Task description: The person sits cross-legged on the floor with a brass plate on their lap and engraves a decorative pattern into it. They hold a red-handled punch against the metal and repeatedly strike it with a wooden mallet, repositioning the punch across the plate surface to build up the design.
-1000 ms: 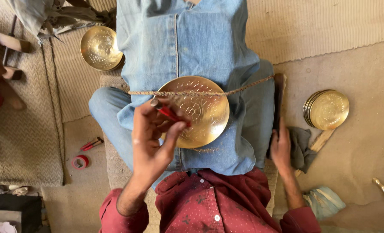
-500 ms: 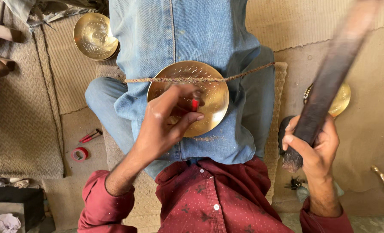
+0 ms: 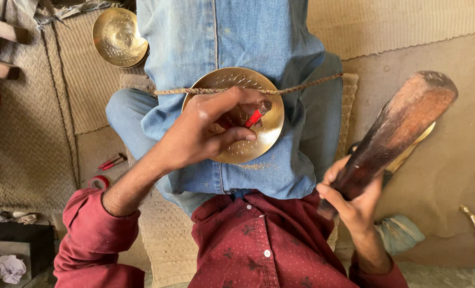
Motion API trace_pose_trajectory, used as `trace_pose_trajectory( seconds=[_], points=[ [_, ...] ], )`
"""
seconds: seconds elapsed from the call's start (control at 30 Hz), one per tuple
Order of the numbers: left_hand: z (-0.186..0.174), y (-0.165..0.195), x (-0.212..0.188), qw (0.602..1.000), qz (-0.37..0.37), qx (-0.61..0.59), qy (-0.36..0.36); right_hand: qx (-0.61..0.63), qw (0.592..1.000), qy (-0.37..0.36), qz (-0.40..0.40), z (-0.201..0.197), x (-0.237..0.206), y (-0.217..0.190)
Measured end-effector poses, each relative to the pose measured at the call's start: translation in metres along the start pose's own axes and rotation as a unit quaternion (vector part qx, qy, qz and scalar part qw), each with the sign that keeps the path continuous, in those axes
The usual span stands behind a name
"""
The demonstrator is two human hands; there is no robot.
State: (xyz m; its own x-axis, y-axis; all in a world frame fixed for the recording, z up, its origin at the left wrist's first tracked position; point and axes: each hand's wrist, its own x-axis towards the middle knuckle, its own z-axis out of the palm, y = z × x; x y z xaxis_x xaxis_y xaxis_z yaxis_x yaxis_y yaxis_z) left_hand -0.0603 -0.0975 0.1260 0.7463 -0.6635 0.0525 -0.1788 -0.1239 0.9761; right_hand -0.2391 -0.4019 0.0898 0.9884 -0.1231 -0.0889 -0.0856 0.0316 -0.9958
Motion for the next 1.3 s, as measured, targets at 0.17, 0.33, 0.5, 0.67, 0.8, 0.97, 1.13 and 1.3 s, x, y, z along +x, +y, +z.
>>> trace_pose_trajectory(
  seconds=[0.17,0.33,0.5,0.67,0.8,0.97,1.13,1.3],
  points=[
    [0.007,-0.003,-0.004,0.998,0.057,0.029,0.026,-0.082,0.995,0.003,0.05,0.033,0.031,0.008],
    [0.014,-0.008,-0.01,0.988,0.076,0.101,0.094,-0.186,0.98,-0.04,-0.056,0.059,0.063,0.002],
    [0.024,-0.012,-0.015,0.986,0.053,0.093,0.132,-0.172,0.982,-0.05,-0.064,0.063,0.083,-0.011],
    [0.036,-0.013,-0.013,0.982,0.079,0.073,0.154,-0.174,0.98,-0.065,-0.068,0.059,0.102,-0.028],
    [0.036,-0.012,-0.013,0.99,0.034,0.005,0.133,-0.187,0.972,-0.07,-0.124,0.063,0.103,-0.034],
    [0.028,-0.012,-0.003,0.997,0.014,-0.078,0.008,-0.117,0.985,0.016,-0.123,0.064,0.087,-0.03],
    [0.024,-0.016,0.017,0.989,0.089,-0.05,-0.106,-0.235,0.966,0.058,-0.094,0.058,0.063,-0.023],
    [0.02,-0.016,0.029,0.971,0.098,-0.046,-0.214,-0.166,0.979,0.108,0.051,0.031,0.027,-0.019]
  ],
)
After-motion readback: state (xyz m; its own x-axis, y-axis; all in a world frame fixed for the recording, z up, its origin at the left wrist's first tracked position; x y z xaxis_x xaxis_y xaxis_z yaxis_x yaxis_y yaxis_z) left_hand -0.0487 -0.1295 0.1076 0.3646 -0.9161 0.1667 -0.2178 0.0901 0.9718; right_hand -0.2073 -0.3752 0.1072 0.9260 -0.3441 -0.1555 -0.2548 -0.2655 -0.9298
